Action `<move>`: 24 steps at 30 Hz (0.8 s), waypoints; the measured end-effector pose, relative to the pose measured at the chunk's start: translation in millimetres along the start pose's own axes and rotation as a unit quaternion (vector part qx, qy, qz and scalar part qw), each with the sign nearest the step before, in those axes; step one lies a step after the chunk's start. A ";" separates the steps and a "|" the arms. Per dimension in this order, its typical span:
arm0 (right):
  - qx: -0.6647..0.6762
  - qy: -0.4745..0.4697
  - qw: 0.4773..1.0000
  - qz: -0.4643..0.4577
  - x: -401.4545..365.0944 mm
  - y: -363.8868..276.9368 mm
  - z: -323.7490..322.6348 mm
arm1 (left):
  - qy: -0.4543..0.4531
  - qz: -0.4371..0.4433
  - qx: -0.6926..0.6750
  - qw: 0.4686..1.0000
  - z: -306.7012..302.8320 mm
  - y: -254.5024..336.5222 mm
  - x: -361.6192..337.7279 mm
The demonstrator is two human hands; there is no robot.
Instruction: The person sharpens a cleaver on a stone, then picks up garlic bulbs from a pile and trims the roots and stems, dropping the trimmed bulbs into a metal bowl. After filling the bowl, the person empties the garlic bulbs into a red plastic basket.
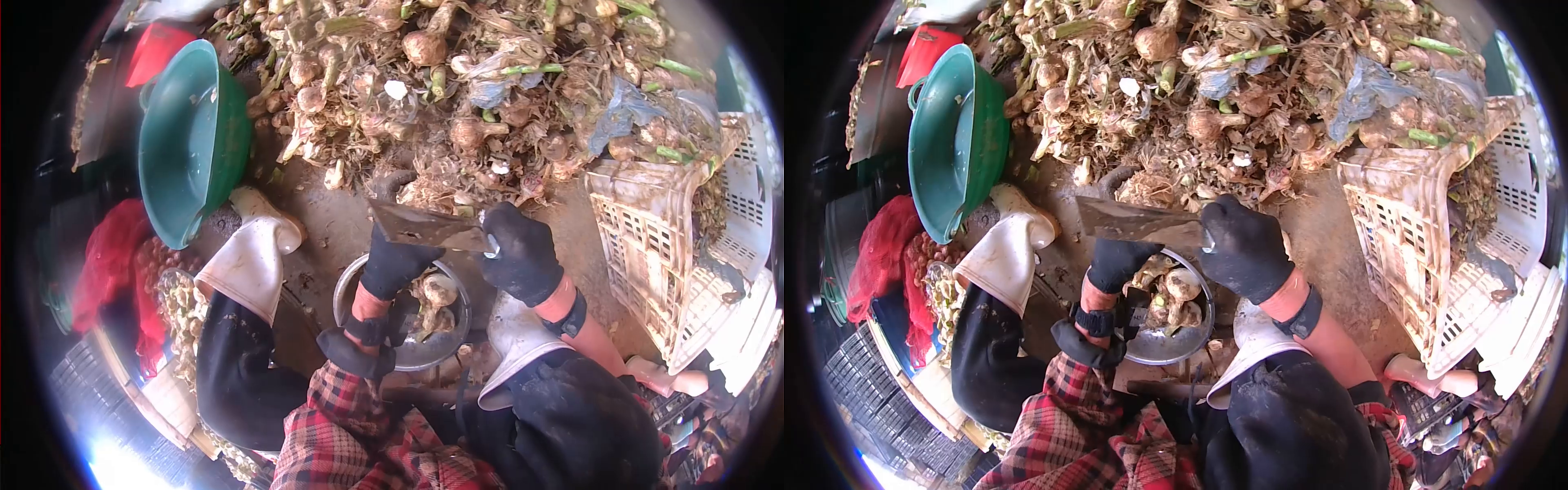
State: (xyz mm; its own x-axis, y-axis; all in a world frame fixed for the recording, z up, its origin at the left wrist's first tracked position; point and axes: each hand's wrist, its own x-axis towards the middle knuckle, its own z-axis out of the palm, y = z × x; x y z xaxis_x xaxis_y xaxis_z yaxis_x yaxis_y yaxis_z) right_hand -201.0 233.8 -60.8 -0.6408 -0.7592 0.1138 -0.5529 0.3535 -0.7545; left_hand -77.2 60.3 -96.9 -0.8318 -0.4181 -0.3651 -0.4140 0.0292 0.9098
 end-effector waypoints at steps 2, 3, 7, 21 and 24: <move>-0.033 -0.010 0.999 -0.025 2.6 -5.5 -6.7 | -0.049 0.143 0.174 0.973 3.5 -0.7 -2.1; -0.037 -0.013 0.999 -0.026 1.4 -4.6 -7.0 | -0.031 0.180 0.211 0.960 8.0 5.7 -0.4; -0.042 -0.019 0.998 -0.034 -1.4 0.4 -4.1 | 0.026 0.087 0.218 0.972 15.6 -11.4 0.9; -0.131 -0.039 0.981 0.135 -49.1 120.3 55.5 | -0.076 0.099 0.027 0.992 18.2 50.0 -13.5; -0.135 0.032 0.978 0.157 -38.6 81.3 20.2 | -0.097 0.137 0.032 0.985 10.3 42.6 -2.4</move>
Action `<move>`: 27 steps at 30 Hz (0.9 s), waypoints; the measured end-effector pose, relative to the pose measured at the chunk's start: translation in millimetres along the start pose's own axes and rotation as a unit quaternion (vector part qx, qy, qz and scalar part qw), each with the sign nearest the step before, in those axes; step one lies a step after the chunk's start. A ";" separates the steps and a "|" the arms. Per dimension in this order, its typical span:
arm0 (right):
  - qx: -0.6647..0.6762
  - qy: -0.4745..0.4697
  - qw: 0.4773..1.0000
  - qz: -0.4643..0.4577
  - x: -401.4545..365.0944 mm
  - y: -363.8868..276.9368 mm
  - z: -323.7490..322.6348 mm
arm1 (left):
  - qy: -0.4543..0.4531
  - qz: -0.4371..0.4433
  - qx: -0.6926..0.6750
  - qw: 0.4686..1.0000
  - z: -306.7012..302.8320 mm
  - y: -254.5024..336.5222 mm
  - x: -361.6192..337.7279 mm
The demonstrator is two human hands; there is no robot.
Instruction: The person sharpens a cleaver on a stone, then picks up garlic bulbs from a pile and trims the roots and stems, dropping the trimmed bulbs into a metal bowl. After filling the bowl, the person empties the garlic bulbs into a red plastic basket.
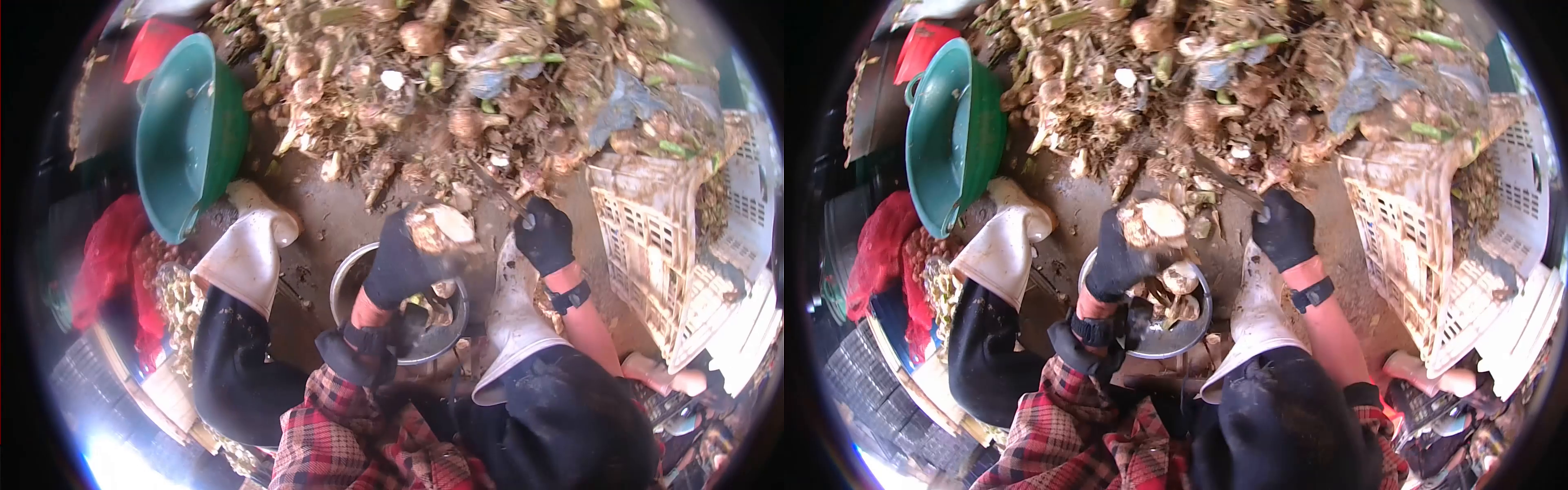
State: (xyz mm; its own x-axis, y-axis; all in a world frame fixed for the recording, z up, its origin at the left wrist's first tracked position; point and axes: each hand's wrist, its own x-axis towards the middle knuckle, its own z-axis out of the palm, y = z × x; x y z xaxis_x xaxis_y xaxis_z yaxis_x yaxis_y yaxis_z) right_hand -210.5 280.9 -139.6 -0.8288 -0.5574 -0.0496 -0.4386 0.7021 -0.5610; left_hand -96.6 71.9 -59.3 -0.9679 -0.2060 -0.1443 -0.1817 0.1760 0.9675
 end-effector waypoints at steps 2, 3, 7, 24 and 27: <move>0.076 -0.007 0.997 -0.025 3.0 -31.9 -19.0 | 0.039 -0.061 -0.049 0.996 -1.9 6.6 8.1; 0.095 -0.015 0.992 -0.077 6.4 -48.4 -28.9 | 0.032 -0.056 0.016 0.998 -3.7 0.6 10.9; 0.129 0.008 0.983 -0.130 5.1 -58.9 -21.8 | 0.001 0.005 -0.025 1.000 -2.7 -5.2 10.4; 0.237 0.090 0.967 -0.035 7.8 -70.3 18.1 | 0.221 -0.136 -0.774 0.577 31.3 -18.6 -15.0; 0.308 -0.097 0.945 -0.053 -28.1 -11.8 67.1 | 0.039 -0.076 -0.666 0.741 29.4 -12.4 -43.6</move>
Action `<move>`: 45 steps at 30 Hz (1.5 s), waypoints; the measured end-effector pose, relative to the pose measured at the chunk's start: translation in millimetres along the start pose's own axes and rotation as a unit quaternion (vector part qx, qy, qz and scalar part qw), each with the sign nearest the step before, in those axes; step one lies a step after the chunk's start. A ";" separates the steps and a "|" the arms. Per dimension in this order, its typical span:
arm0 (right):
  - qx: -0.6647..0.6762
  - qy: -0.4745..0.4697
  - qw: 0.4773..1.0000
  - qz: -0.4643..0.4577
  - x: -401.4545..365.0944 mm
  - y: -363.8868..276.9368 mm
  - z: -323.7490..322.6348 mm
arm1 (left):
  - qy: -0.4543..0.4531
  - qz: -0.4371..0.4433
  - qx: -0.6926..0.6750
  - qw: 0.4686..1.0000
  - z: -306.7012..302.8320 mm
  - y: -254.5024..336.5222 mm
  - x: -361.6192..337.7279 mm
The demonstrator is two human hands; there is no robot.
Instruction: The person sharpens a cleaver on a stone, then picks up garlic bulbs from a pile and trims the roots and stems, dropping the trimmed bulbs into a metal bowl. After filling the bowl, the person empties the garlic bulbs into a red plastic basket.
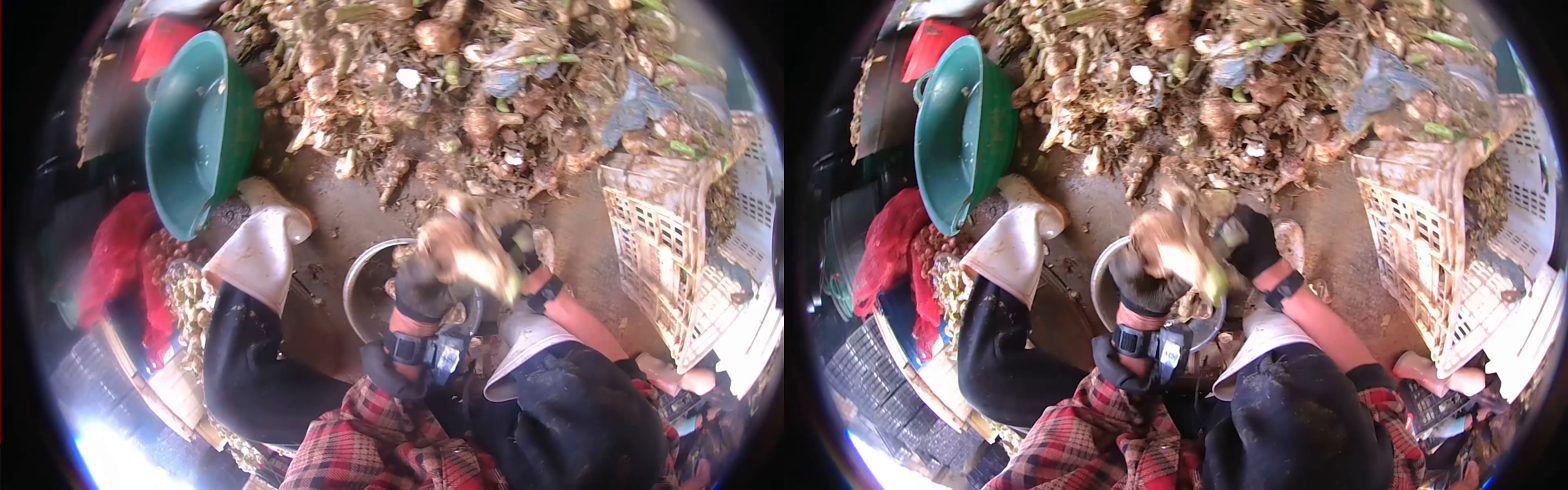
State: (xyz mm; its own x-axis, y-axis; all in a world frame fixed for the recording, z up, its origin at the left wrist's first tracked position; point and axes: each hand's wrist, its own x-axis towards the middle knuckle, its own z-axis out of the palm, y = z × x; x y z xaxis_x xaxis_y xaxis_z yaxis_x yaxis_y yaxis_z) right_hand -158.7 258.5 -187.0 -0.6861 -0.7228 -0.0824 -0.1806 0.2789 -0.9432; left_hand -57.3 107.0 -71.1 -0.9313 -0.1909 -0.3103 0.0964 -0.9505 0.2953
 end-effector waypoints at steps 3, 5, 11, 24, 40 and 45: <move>-0.084 0.015 0.982 -0.166 -3.6 -0.6 -3.2 | -0.115 -0.130 0.395 0.902 -3.1 66.5 -8.4; -0.119 -0.071 0.990 0.019 4.2 -27.3 -5.4 | 0.032 -0.184 0.504 0.843 -39.6 84.9 -16.6; -0.109 -0.010 0.991 0.074 11.4 -33.4 -6.2 | 0.344 0.044 0.817 0.461 -117.0 65.0 92.4; -0.151 -0.007 0.987 -0.053 39.8 -90.5 -19.9 | 0.190 0.027 0.736 0.649 -54.6 61.1 51.3; -0.201 0.039 0.969 -0.136 28.3 -62.7 -25.8 | -0.055 0.144 0.862 0.482 -10.6 23.3 43.4; -0.167 0.003 0.979 -0.117 22.8 -54.5 -25.6 | -0.084 0.227 0.840 0.486 -14.4 19.3 40.9</move>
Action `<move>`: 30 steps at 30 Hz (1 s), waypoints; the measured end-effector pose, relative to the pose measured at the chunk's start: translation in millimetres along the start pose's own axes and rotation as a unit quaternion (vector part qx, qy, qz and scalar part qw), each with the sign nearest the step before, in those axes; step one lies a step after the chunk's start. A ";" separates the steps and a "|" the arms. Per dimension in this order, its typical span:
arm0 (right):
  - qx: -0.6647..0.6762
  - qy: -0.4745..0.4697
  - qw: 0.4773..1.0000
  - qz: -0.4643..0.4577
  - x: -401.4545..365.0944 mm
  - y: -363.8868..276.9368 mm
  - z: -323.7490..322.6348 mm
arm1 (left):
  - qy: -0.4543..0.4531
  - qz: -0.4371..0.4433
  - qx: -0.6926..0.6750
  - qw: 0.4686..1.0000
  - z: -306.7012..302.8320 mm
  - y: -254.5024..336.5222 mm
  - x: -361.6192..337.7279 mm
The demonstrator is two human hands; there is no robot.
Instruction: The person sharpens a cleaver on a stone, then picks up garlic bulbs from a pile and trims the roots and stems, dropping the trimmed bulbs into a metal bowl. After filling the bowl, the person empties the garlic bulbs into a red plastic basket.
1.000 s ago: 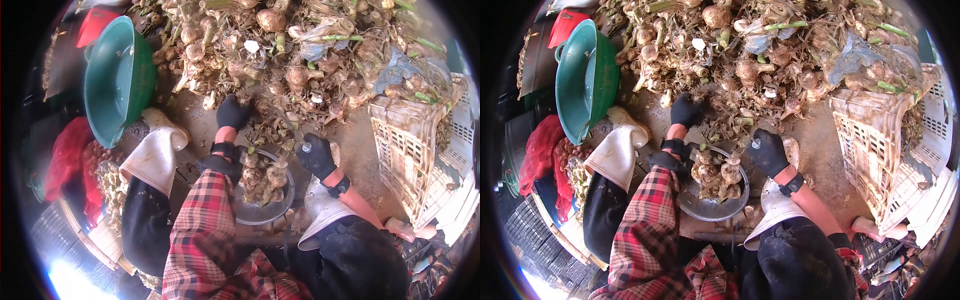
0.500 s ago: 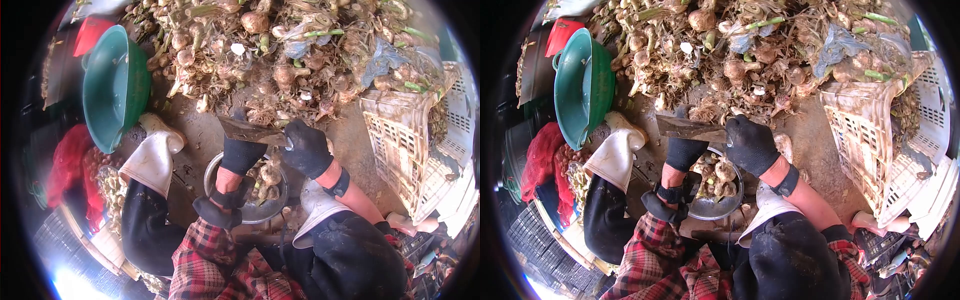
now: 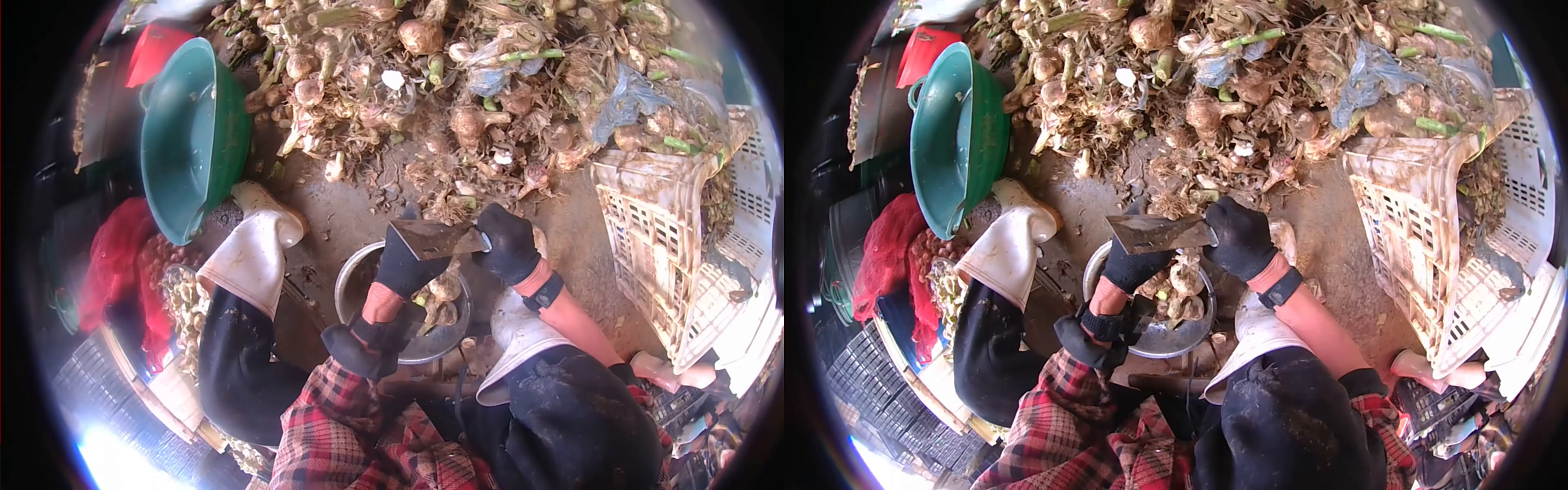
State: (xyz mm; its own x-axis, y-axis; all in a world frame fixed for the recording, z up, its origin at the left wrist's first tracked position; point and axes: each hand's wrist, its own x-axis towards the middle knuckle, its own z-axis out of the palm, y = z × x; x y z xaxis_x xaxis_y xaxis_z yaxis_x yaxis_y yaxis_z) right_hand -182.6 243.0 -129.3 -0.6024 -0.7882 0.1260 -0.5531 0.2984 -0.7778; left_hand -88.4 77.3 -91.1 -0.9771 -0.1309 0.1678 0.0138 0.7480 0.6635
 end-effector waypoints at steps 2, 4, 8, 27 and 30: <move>0.003 -0.004 1.000 0.004 -2.3 3.5 4.4 | 0.006 -0.006 -0.028 1.000 2.0 -0.2 -4.3; 0.007 0.012 0.999 0.040 -6.4 15.8 7.9 | -0.049 0.004 0.006 0.999 -0.8 4.3 -7.7; -0.161 0.019 0.971 0.175 -27.2 71.8 11.4 | 0.003 -0.242 -0.240 0.940 -44.3 48.6 22.7; 0.123 0.076 0.987 0.069 12.3 -27.7 16.7 | 0.203 -0.389 -0.786 0.436 -5.5 13.2 -37.6; 0.071 -0.020 0.994 0.075 -3.7 -19.9 29.8 | 0.123 -0.313 -0.883 0.329 -12.4 20.0 -63.6</move>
State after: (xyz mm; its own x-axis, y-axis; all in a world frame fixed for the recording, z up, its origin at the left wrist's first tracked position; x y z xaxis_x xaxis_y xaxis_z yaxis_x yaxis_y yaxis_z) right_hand -152.2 223.9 -132.6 -0.6463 -0.7628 -0.0199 -0.3706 0.3365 -0.8657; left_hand -23.4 92.6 -79.5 -0.8623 -0.1104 -0.4941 0.1398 -0.9899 -0.0229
